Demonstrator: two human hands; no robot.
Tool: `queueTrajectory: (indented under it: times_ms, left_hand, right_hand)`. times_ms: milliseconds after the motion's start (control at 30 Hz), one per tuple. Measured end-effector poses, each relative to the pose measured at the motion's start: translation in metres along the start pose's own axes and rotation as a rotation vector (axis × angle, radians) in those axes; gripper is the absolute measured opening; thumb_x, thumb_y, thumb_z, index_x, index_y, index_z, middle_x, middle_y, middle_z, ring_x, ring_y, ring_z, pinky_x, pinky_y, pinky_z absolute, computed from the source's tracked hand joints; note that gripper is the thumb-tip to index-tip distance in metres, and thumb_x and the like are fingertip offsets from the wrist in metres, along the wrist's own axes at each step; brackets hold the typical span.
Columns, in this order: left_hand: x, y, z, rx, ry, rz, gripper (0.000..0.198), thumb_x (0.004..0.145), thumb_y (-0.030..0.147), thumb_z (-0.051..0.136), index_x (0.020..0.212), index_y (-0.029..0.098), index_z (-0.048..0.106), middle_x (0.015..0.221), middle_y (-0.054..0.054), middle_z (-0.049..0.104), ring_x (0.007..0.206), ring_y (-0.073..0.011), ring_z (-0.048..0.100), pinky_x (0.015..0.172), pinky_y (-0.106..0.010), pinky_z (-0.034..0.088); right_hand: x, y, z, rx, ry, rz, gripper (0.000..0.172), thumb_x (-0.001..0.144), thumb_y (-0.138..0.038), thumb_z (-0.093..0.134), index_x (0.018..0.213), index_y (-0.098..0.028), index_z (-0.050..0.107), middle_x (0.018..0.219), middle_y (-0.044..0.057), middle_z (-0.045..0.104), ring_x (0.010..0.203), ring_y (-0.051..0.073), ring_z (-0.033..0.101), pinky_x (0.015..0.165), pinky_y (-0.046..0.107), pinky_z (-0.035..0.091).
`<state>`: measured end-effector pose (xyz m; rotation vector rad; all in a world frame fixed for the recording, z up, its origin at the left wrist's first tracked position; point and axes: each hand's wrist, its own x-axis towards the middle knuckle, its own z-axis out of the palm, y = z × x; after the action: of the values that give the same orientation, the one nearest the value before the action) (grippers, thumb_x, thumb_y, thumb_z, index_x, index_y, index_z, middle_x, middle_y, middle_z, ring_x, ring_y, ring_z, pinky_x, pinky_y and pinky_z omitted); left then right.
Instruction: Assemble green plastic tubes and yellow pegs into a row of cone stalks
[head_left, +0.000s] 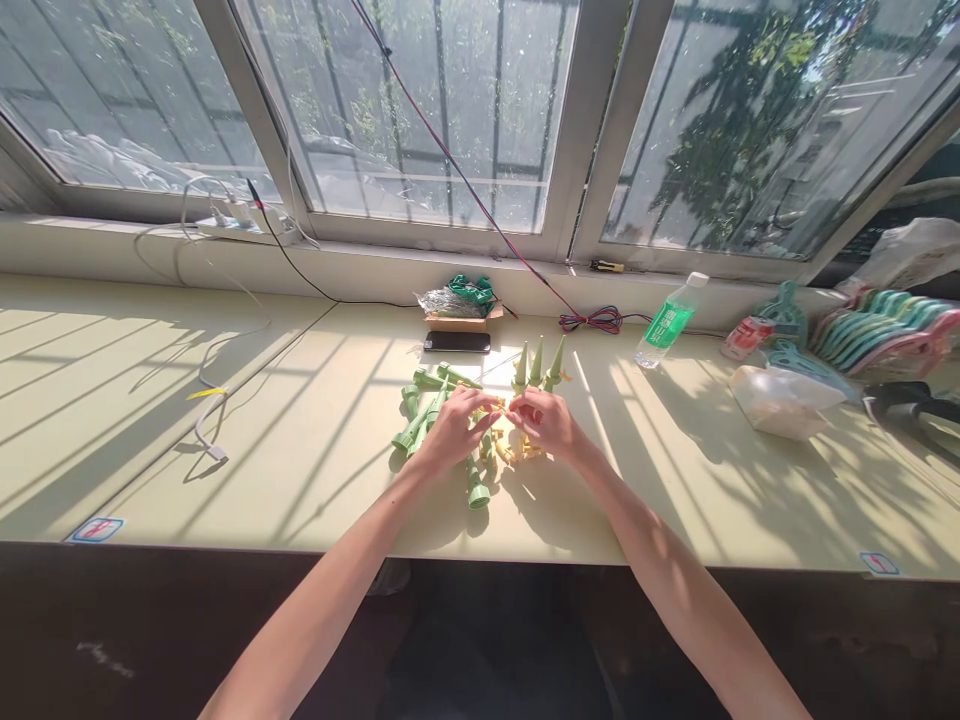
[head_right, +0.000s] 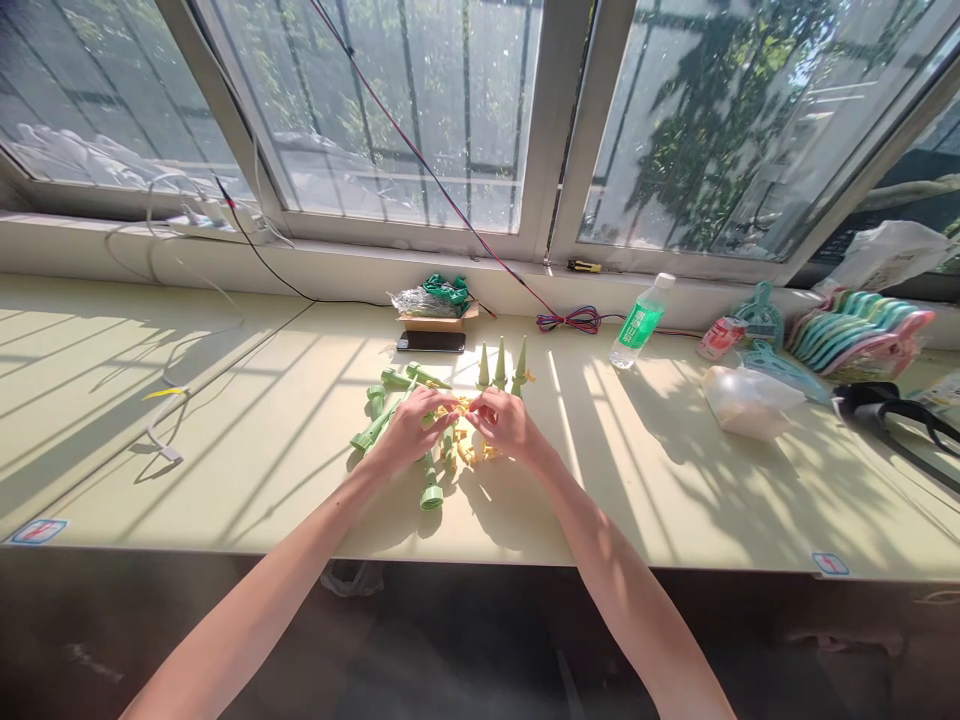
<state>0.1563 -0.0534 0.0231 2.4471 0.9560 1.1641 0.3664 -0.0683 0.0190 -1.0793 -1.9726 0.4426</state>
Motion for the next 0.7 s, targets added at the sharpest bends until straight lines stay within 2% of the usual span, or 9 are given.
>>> queueTrajectory:
  times_ms: [67,233,400,567,700]
  left_hand:
    - [-0.0003,-0.0002,0.0,-0.012,0.013,0.007,0.015,0.095,0.027,0.06,0.102,0.023,0.072,0.094,-0.005,0.072,0.089,-0.0226,0.059,0.08,-0.037,0.051]
    - [0.0005,0.0004,-0.0003,-0.015,0.029,0.026,0.015,0.095,0.027,0.059,0.091,0.023,0.072,0.087,-0.004,0.07,0.084,-0.0215,0.058,0.077,-0.035,0.049]
    - [0.0014,0.0009,-0.0008,-0.036,0.009,0.006,0.016,0.095,0.027,0.059,0.087,0.023,0.072,0.084,-0.003,0.069,0.082,-0.0206,0.059,0.078,-0.035,0.048]
    - [0.001,0.0005,-0.0006,-0.041,0.006,0.012,0.019,0.097,0.03,0.058,0.087,0.022,0.073,0.083,-0.004,0.069,0.082,-0.0207,0.058,0.078,-0.035,0.048]
    - [0.001,0.0009,-0.0003,-0.026,-0.004,0.008,0.021,0.098,0.031,0.057,0.088,0.022,0.073,0.085,-0.004,0.069,0.082,-0.0203,0.058,0.079,-0.035,0.048]
  right_hand:
    - [-0.0001,0.0016,0.0015,0.006,-0.012,-0.003,0.022,0.09,-0.039,0.061,0.082,-0.019,0.068,0.076,0.002,0.061,0.058,0.011,0.051,0.06,0.026,0.042]
    - [-0.0006,0.0022,0.0034,0.034,-0.011,-0.017,0.021,0.091,-0.038,0.061,0.085,-0.019,0.069,0.079,0.003,0.063,0.06,0.012,0.054,0.061,0.026,0.045]
    - [-0.0013,0.0003,0.0028,0.08,0.007,0.015,0.022,0.093,-0.038,0.058,0.087,-0.019,0.067,0.079,0.004,0.067,0.067,0.015,0.06,0.063,0.026,0.047]
    - [-0.0032,-0.0002,0.0045,0.233,-0.04,0.095,0.022,0.094,-0.041,0.058,0.092,-0.02,0.064,0.077,0.001,0.069,0.06,0.013,0.063,0.063,0.026,0.05]
    - [-0.0034,-0.0012,0.0051,0.271,-0.015,0.092,0.021,0.091,-0.04,0.062,0.09,-0.02,0.064,0.078,0.002,0.069,0.061,0.014,0.065,0.061,0.026,0.052]
